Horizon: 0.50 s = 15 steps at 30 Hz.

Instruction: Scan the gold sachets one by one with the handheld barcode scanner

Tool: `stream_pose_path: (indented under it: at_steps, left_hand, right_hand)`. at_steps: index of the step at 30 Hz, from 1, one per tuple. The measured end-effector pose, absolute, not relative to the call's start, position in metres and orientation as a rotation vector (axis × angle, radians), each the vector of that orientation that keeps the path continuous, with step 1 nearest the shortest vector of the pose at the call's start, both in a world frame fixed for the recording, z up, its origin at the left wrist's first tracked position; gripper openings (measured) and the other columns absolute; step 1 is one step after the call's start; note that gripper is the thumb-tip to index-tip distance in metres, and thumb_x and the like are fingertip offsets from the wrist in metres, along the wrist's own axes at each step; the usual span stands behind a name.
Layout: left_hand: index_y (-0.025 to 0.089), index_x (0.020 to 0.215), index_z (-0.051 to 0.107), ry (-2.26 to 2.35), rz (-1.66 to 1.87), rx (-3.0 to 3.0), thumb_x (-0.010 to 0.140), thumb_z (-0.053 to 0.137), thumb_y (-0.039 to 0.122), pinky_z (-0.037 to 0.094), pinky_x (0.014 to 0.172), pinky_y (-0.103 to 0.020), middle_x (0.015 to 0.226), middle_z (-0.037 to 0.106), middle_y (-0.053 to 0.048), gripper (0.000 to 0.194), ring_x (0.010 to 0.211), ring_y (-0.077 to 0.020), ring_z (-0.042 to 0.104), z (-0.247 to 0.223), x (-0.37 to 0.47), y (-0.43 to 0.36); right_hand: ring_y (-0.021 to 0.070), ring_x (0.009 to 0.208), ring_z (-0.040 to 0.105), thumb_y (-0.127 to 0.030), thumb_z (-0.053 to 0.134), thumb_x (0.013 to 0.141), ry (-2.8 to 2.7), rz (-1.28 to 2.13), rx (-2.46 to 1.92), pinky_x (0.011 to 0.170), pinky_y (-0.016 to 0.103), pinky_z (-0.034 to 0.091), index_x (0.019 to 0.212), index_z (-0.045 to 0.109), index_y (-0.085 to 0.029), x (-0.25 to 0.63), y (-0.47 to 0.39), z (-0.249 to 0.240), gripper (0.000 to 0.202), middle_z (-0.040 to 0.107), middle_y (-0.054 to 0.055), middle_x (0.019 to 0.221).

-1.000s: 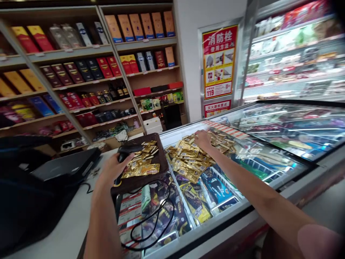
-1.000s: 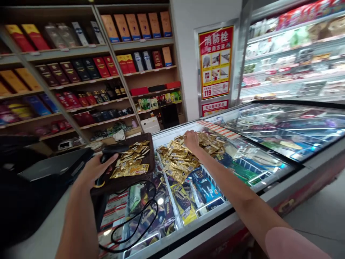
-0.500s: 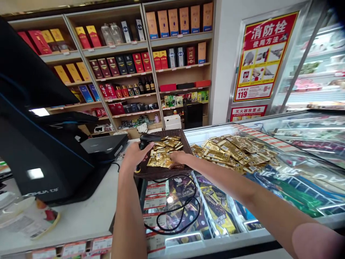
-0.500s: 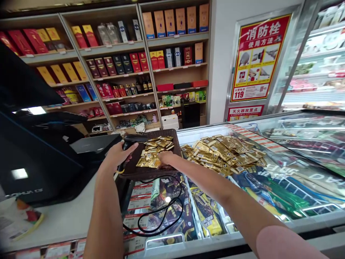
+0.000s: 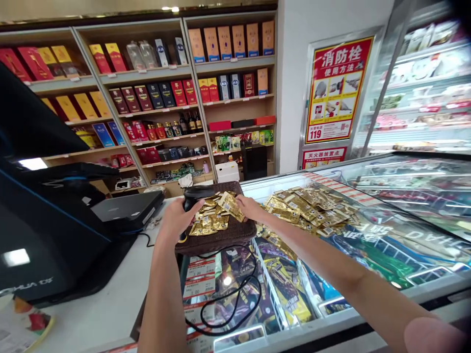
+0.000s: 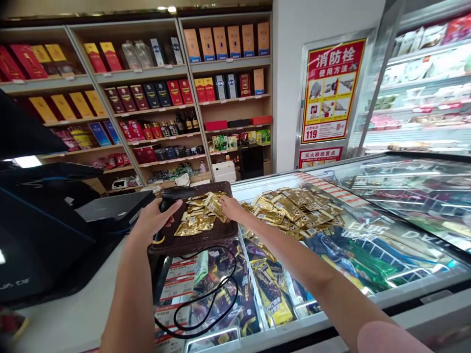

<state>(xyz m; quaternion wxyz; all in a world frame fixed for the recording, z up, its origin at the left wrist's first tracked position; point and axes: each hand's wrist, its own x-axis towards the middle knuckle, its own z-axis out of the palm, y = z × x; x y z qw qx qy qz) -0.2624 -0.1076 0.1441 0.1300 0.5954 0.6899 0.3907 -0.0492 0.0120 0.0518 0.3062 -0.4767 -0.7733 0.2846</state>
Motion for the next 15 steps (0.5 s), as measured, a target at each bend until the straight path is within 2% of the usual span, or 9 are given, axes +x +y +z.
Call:
stream_pose_path:
  at_steps: [2, 4, 6, 10, 15]
  left_hand:
    - [0.022, 0.078, 0.058, 1.98, 1.146, 1.748, 0.072, 0.062, 0.07, 0.04, 0.052, -0.026, 0.055, 0.063, 0.0, 0.049, 0.055, -0.0198, 0.062, 0.143, -0.258, -0.105]
    - [0.022, 0.078, 0.057, 1.96, 1.145, 1.754, 0.071, 0.062, 0.071, 0.041, 0.052, -0.027, 0.056, 0.062, 0.0, 0.051, 0.055, -0.0197, 0.062, 0.141, -0.254, -0.101]
    - [0.022, 0.079, 0.056, 1.929, 1.15, 1.748, 0.069, 0.063, 0.073, 0.041, 0.052, -0.027, 0.057, 0.062, 0.001, 0.053, 0.054, -0.0192, 0.061, 0.139, -0.248, -0.098]
    - [0.021, 0.081, 0.054, 1.837, 1.161, 1.724, 0.068, 0.065, 0.073, 0.04, 0.051, -0.026, 0.057, 0.059, 0.003, 0.054, 0.053, -0.0168, 0.056, 0.136, -0.234, -0.093]
    - [0.022, 0.077, 0.05, 1.738, 1.121, 1.71, 0.072, 0.064, 0.071, 0.035, 0.05, -0.024, 0.056, 0.055, 0.004, 0.052, 0.051, -0.0137, 0.05, 0.13, -0.215, -0.088]
  right_hand:
    - [0.0139, 0.057, 0.064, -0.033, 0.041, 0.099, -1.791, 1.063, -1.208, 0.051, 0.024, 0.049, 0.102, 0.058, -0.02, -0.028, 0.009, 0.057, 0.021, 0.068, 0.006, 0.094]
    - [0.0134, 0.06, 0.066, -0.035, 0.054, 0.095, -1.621, 1.264, -1.146, 0.054, 0.022, 0.052, 0.101, 0.058, -0.021, -0.007, 0.007, 0.06, 0.016, 0.069, 0.003, 0.091]
    - [0.0135, 0.061, 0.068, -0.034, 0.068, 0.086, -1.545, 1.379, -1.093, 0.058, 0.022, 0.054, 0.105, 0.058, -0.021, 0.014, 0.005, 0.063, 0.026, 0.069, 0.002, 0.089]
    - [0.0142, 0.062, 0.07, -0.032, 0.083, 0.071, -1.516, 1.468, -1.013, 0.061, 0.023, 0.055, 0.116, 0.057, -0.021, 0.051, 0.008, 0.07, 0.053, 0.069, 0.002, 0.094]
    - [0.0147, 0.072, 0.07, -0.041, 0.08, 0.074, -1.602, 1.422, -0.954, 0.072, 0.028, 0.058, 0.123, 0.055, -0.023, 0.082, 0.017, 0.074, 0.058, 0.066, 0.006, 0.112]
